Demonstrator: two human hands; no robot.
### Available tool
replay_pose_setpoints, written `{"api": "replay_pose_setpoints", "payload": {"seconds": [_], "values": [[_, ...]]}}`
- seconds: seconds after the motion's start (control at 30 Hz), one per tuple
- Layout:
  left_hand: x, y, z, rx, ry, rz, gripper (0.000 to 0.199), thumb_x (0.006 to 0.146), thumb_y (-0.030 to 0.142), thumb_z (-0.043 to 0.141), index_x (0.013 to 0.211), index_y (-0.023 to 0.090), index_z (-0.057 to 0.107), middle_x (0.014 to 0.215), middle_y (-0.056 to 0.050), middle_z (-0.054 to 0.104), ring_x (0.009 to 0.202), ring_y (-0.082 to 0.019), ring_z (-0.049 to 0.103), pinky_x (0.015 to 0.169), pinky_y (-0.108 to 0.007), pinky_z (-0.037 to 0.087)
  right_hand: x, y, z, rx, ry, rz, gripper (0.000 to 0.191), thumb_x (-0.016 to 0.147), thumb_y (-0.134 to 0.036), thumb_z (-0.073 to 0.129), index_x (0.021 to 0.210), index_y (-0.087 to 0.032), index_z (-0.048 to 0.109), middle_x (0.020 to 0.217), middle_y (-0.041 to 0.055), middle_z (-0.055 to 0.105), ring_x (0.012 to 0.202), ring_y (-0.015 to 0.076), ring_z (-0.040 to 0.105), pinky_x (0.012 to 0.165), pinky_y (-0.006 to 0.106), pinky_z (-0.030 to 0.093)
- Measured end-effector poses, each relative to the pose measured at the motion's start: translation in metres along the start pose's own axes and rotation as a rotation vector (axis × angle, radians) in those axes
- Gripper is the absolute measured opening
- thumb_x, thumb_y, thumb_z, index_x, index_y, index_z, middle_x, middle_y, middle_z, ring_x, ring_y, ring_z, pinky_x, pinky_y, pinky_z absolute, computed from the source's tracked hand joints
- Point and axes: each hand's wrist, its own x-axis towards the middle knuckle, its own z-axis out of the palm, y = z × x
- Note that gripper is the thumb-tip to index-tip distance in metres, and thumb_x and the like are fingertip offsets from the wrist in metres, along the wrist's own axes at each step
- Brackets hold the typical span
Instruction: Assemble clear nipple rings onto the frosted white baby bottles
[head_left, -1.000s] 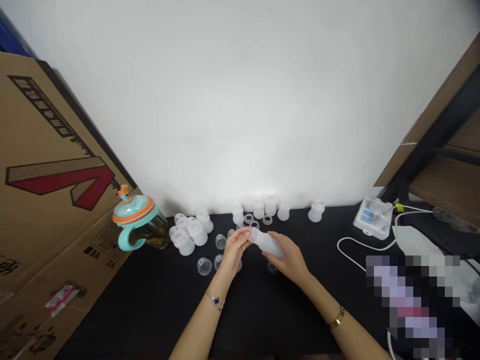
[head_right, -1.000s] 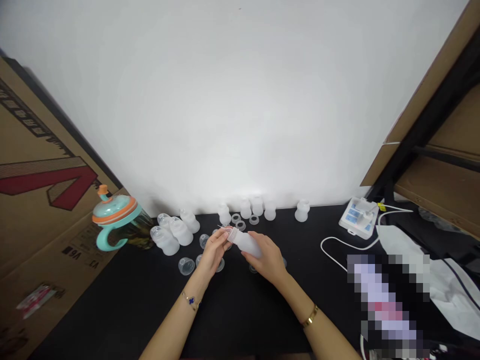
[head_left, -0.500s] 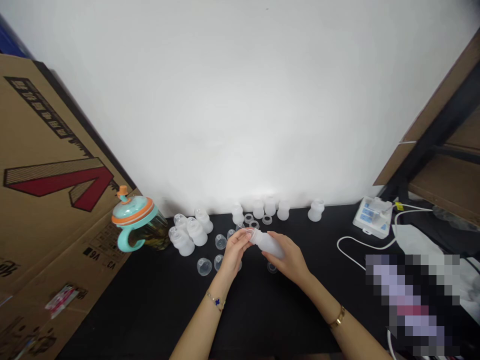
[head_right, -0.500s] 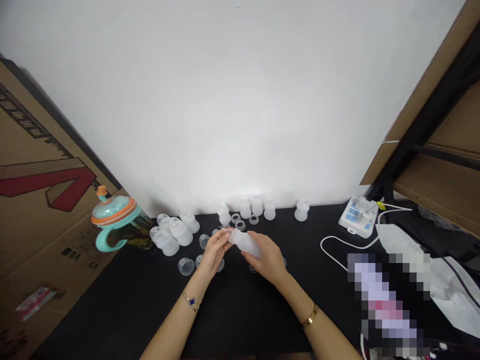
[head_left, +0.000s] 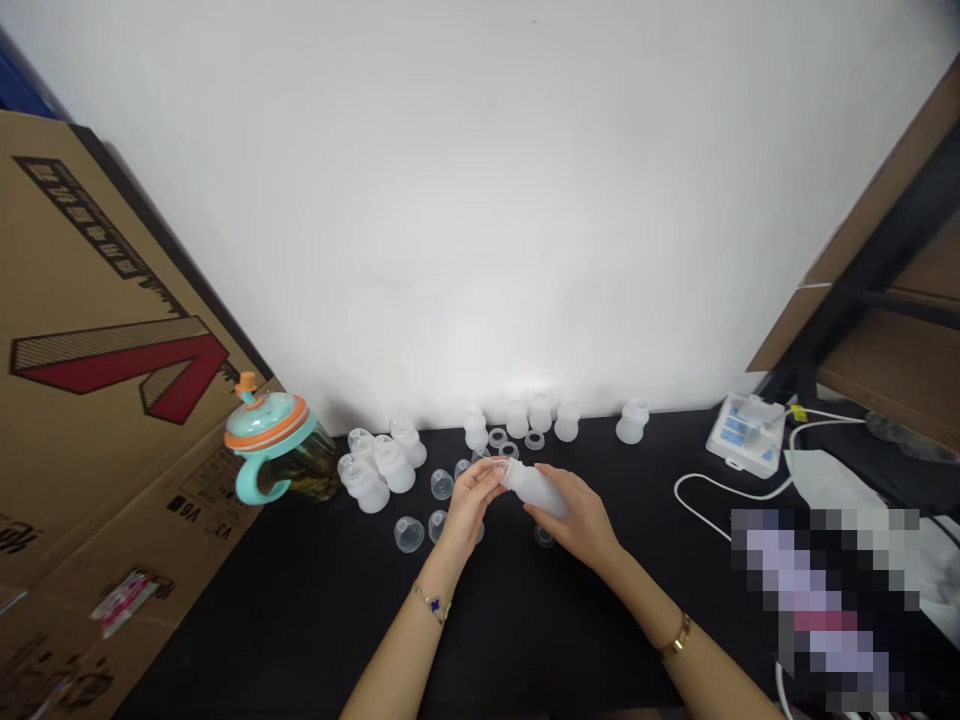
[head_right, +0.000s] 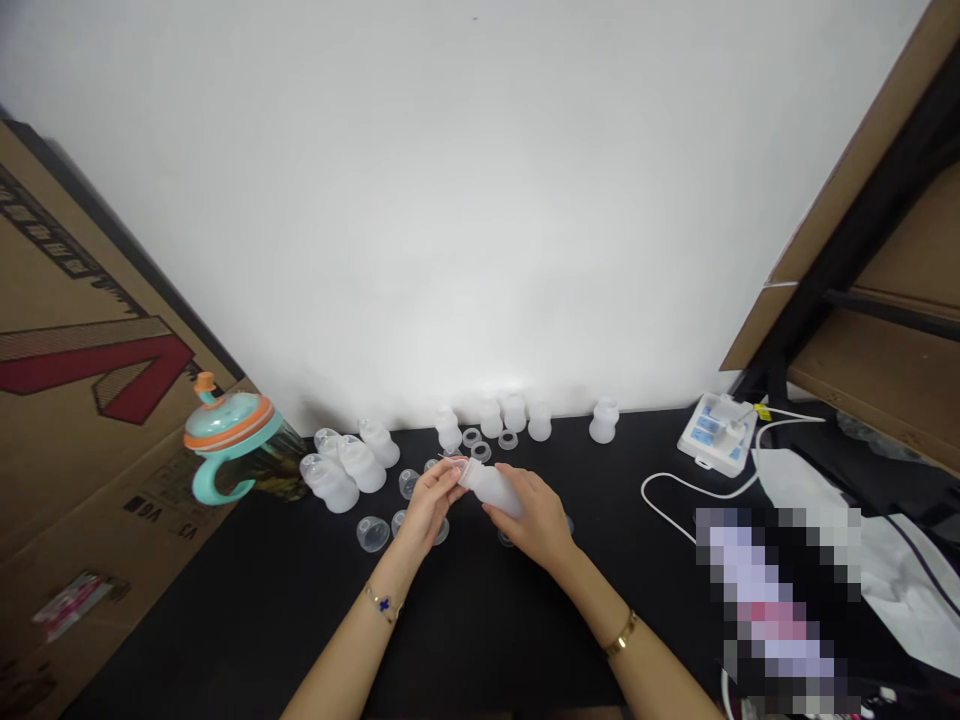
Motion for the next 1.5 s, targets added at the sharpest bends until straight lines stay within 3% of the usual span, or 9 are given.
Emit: {"api": "replay_pose_setpoints", "payload": {"seconds": [0.57, 0.9, 1.5], "values": [[0.000, 0.000, 0.001, -0.011, 0.035, -0.016, 0.034, 0.065, 0.039, 0.087, 0.087, 0.016, 0.075, 0.091, -0.006, 0.072, 0.080, -0.016, 0.066, 0.071, -0.023, 0.053, -0.001, -0.001, -0.001, -0.097, 0.095, -0.104, 0.047, 0.088, -0.033, 0.063, 0.134, -0.025, 0.055, 0.115, 0.0096, 0.070, 0.099, 0.0266, 0.068, 0.085, 0.041, 0.057], [-0.006, 0.005, 0.004, 0.056, 0.051, -0.022, 0.032, 0.068, 0.040, 0.084, 0.084, 0.015, 0.073, 0.085, -0.006, 0.071, 0.074, -0.015, 0.064, 0.066, -0.022, 0.051, -0.003, -0.003, -0.008, -0.234, 0.083, -0.226, 0.046, 0.092, -0.029, 0.057, 0.138, -0.022, 0.052, 0.114, 0.0120, 0.070, 0.095, 0.0275, 0.067, 0.081, 0.042, 0.055], [-0.015, 0.002, 0.012, 0.237, 0.142, 0.211, 0.023, 0.079, 0.042, 0.074, 0.080, 0.019, 0.069, 0.071, 0.001, 0.060, 0.067, -0.012, 0.054, 0.062, -0.020, 0.044, -0.003, -0.011, -0.013, -0.314, 0.114, -0.282, 0.049, 0.093, -0.027, 0.057, 0.141, -0.020, 0.048, 0.112, 0.0123, 0.071, 0.093, 0.0274, 0.067, 0.080, 0.041, 0.053]]}}
